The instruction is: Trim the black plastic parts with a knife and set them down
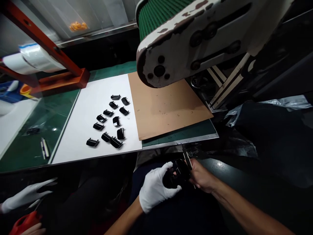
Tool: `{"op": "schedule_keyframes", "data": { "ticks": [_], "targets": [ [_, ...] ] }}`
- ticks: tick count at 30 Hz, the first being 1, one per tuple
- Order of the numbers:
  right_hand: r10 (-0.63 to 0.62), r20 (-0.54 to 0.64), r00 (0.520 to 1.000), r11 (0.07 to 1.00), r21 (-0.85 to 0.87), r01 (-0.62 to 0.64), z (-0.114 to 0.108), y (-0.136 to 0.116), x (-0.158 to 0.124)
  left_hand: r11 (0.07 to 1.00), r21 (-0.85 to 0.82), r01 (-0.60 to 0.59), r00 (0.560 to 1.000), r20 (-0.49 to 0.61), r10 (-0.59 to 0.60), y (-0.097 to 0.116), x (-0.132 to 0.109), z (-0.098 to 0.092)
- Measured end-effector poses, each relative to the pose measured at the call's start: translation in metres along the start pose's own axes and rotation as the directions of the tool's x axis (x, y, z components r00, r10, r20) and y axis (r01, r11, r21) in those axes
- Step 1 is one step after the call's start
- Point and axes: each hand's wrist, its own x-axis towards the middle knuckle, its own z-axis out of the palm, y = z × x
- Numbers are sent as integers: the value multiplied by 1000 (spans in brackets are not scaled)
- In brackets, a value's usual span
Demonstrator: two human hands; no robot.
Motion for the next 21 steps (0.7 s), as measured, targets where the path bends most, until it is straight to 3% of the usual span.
{"op": "schedule_keyframes", "data": {
  "ticks": [5, 9, 15, 21],
  "targets": [
    [5, -30, 1000, 969, 248, 2, 6, 11, 7, 992, -112, -60, 986, -161, 41, -1, 1, 5],
    [-29, -35, 999, 925, 379, 40, 21, 5, 12, 974, -188, -126, 941, -333, 57, 4, 4, -1],
    [-129, -105, 986, 897, 411, 162, 39, -15, 17, 937, -252, -242, 857, -508, 84, 8, 15, -12],
    [-192, -256, 947, 880, 382, 282, 49, -1, 23, 923, -287, -257, 819, -572, 50, 10, 24, -8]
  ]
}}
